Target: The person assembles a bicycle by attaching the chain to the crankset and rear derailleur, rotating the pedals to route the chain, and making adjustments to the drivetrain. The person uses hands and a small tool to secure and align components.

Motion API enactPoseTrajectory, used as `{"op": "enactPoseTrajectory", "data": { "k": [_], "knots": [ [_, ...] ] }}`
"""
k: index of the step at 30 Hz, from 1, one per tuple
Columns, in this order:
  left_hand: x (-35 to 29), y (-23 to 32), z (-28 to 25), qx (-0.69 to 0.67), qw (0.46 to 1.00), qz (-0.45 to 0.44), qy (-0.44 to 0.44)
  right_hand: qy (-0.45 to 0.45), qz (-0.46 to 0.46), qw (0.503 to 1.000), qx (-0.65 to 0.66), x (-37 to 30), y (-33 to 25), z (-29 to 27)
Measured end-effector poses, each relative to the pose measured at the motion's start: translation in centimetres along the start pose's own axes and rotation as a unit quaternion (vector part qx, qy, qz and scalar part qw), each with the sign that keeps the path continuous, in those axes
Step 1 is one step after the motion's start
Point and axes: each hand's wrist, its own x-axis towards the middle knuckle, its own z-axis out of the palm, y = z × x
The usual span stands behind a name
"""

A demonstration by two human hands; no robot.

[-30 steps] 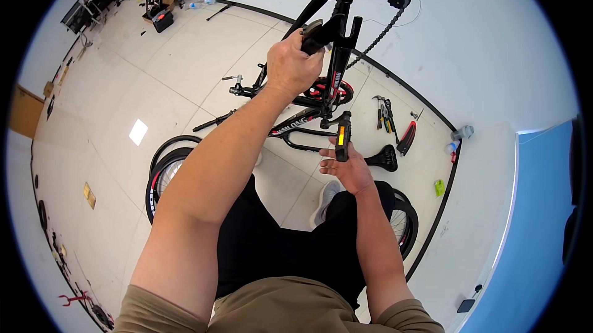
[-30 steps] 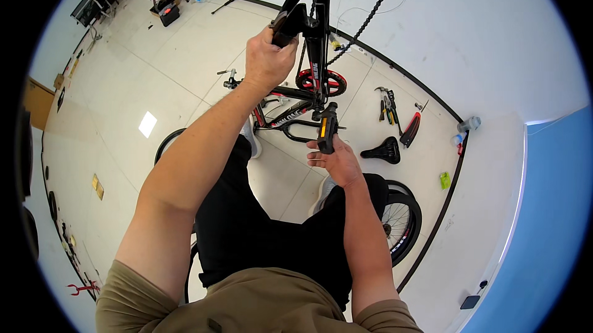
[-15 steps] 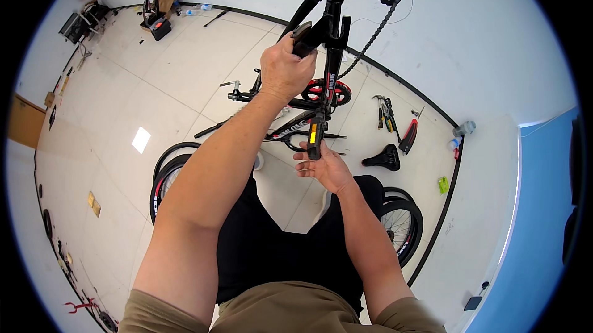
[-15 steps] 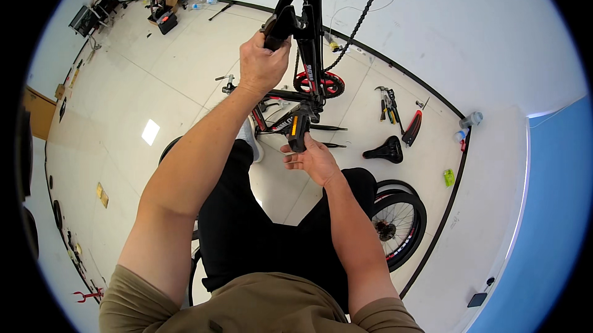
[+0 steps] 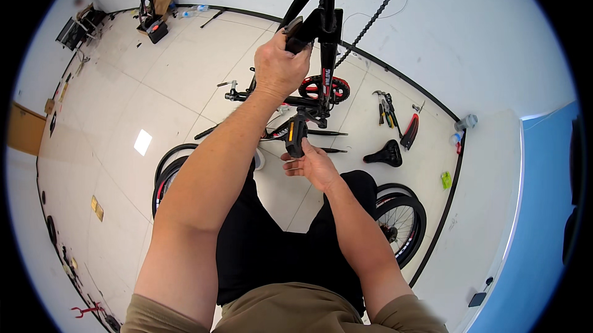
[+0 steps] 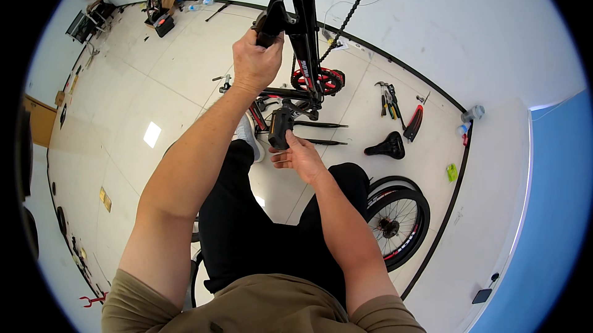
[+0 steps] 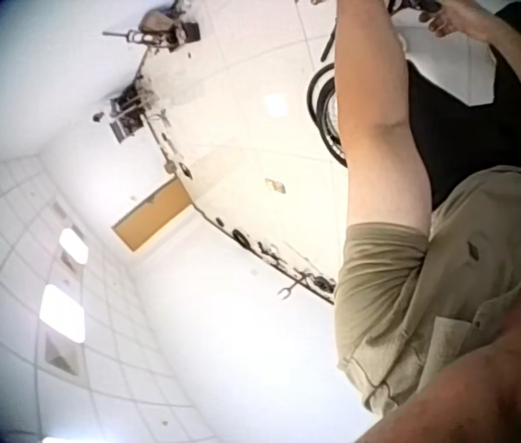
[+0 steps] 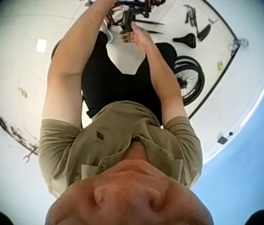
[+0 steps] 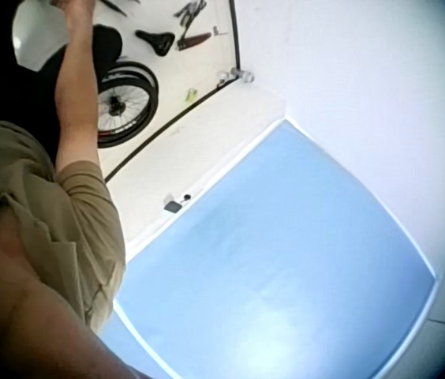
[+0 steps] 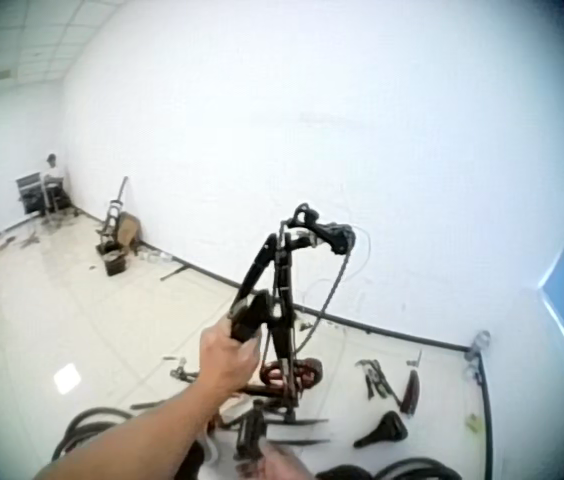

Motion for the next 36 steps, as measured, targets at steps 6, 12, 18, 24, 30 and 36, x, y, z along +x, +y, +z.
{"op": "enactPoseTrajectory", "data": {
  "k": [6, 12, 18, 24, 30, 36],
  "knots": [
    [0.2, 0.6, -0.5, -0.022, 0.999, -0.038, -0.014, 0.098, -0.131, 0.986, -0.017, -0.1, 0.6, 0.7],
    [0.0, 0.5, -0.4, -0.039, 0.998, -0.039, -0.012, 0.163, -0.375, 0.876, -0.255, -3.3, 0.2, 2.5],
    [-0.1, 0.4, -0.6, -0.029, 0.999, -0.043, -0.013, 0.213, -0.374, 0.757, -0.491, -2.7, 0.9, 6.8],
    [-0.2, 0.8, -0.5, -0.044, 0.999, -0.023, 0.000, 0.197, -0.356, 0.779, -0.477, -1.1, 2.2, 7.2],
    [-0.2, 0.9, -0.7, -0.045, 0.999, -0.022, 0.000, 0.154, -0.327, 0.797, -0.483, 0.0, 2.4, 7.3],
    [-0.1, 0.6, -0.6, -0.033, 0.999, -0.013, 0.006, 0.129, -0.302, 0.808, -0.490, -0.4, 3.1, 6.8]
  ]
}}
